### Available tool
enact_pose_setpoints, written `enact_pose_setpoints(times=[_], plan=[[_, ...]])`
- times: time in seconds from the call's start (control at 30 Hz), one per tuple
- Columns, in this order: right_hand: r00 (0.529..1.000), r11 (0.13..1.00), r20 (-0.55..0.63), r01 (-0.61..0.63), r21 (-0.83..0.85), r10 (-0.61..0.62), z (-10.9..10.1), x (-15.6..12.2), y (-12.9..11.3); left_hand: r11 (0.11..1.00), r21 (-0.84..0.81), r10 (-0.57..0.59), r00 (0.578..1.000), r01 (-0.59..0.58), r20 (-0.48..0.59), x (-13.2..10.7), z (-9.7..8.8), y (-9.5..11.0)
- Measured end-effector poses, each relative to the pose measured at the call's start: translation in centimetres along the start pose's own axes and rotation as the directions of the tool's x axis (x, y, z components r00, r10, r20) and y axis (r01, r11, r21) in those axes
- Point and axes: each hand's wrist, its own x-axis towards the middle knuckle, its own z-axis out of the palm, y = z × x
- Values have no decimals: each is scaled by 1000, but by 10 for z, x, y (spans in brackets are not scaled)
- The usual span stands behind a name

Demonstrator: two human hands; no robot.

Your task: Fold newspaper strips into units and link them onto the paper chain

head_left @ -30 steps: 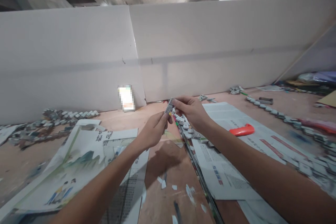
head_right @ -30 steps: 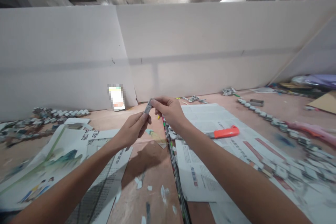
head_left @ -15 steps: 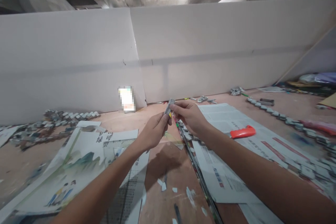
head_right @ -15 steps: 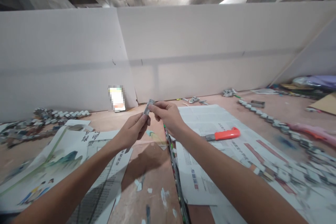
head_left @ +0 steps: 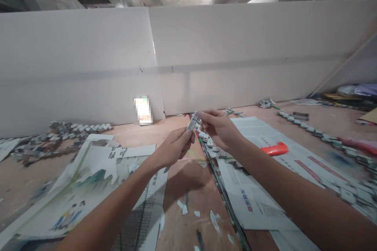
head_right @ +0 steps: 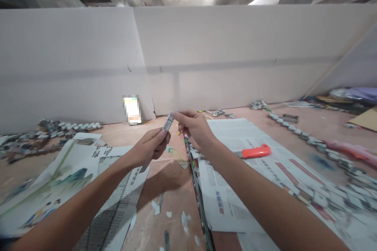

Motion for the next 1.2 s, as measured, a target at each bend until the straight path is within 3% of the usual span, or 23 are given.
enact_pose_setpoints(times=[0.17,0.43,0.7,0.93,1.2], plan=[[997,998,66,-50,35,48,0,-1,-5,1000,-24,-5,999,6,31,-1,-1,1],[992,987,7,124,-102,-123,3,-2,1,999,38,25,999,-23,-46,0,2,0],[991,978,84,121,-168,-108,-2,0,-1,992,128,27,998,-19,-59,-1,2,1],[980,908,169,167,-385,-109,-4,-3,-9,968,246,76,994,-55,-74,-3,2,5],[986,895,112,157,-417,-121,-1,-5,-13,935,348,102,990,-62,-97,-4,1,6]])
